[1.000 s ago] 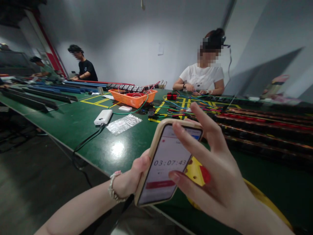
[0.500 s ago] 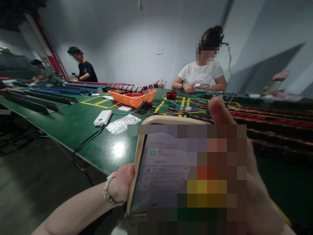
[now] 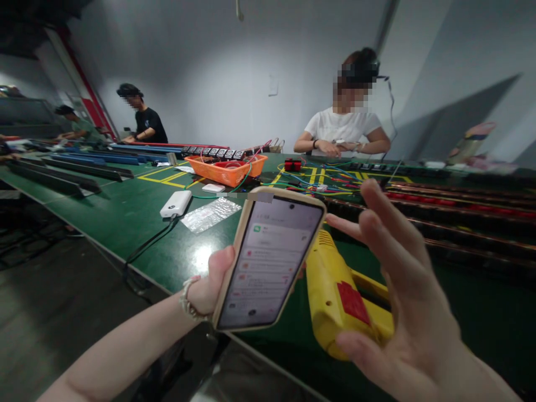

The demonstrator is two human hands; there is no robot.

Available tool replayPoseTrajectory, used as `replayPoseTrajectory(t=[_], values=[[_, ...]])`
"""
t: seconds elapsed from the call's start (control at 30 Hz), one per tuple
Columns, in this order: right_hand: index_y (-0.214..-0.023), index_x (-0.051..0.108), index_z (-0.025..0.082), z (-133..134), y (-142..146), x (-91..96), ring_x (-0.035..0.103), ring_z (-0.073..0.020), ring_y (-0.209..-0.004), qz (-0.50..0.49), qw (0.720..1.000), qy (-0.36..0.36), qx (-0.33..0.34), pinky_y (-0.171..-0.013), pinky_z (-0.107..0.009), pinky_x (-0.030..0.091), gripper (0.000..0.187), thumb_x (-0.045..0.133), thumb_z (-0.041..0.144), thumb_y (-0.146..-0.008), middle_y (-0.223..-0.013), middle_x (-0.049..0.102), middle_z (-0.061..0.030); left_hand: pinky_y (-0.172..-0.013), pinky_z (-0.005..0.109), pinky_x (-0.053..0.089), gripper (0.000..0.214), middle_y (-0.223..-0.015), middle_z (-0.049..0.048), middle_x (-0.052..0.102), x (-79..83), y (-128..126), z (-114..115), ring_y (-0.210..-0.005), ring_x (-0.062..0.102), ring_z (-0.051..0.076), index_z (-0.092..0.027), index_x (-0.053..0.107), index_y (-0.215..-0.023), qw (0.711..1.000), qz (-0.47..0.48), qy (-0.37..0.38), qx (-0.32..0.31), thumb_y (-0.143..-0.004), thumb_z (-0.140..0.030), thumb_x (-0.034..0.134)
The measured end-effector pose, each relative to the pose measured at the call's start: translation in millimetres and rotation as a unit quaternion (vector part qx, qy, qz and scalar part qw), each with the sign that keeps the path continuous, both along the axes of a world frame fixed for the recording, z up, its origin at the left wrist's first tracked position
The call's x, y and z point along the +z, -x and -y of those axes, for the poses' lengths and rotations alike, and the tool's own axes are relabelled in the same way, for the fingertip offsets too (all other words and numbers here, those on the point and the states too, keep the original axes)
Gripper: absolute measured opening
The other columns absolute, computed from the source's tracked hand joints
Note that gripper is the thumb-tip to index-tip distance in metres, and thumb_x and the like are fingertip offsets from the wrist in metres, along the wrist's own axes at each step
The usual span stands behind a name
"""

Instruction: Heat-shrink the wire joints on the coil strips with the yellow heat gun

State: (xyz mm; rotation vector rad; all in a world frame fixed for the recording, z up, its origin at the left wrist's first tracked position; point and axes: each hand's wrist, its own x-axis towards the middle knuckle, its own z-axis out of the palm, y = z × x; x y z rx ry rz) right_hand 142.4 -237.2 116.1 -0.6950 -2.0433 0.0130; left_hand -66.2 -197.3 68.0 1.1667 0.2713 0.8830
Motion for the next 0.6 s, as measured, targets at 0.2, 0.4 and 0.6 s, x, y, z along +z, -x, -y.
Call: replayPoseTrajectory(t=[0.2, 0.4, 0.6], values=[[-0.137, 0.019, 0.031, -27.6, -20.0, -10.1, 0.027, -0.0282, -0.126, 0.051, 0.992, 0.089, -0.073, -0.1, -0.048, 0.028, 0.064, 0.048, 0.037, -0.08, -0.144, 0.013, -0.0019, -0.083, 0.036, 0.043, 0.064, -0.104, 0.0096, 0.06, 6.0, 31.8, -61.1, -0.095, 0.055, 0.024, -0.015, 0.052, -0.109, 0.983, -0.115, -0.051, 0.137, -0.074, -0.064, 0.031], [-0.135, 0.026, 0.028, -53.2, -40.8, -35.0, 0.032, -0.0272, -0.123, 0.124, 0.955, 0.195, -0.188, -0.097, -0.044, 0.033, 0.058, 0.043, 0.047, -0.082, -0.143, 0.016, -0.0041, -0.073, 0.031, 0.042, 0.047, -0.09, 0.0053, 0.059, 9.7, 75.3, -147.9, -0.082, 0.053, 0.019, -0.015, 0.054, -0.09, 0.753, -0.421, -0.302, 0.407, -0.067, -0.056, 0.05], [-0.13, 0.039, 0.024, -63.2, -46.9, -48.5, 0.037, -0.0251, -0.12, 0.135, 0.918, 0.32, -0.189, -0.099, -0.041, 0.032, 0.053, 0.033, 0.052, -0.085, -0.136, 0.034, -0.0052, -0.064, 0.028, 0.039, 0.055, -0.084, 0.0079, 0.058, -8.3, 104.4, -192.9, -0.074, 0.053, 0.019, -0.015, 0.054, -0.083, 0.562, -0.626, -0.369, 0.394, -0.062, -0.066, 0.048]])
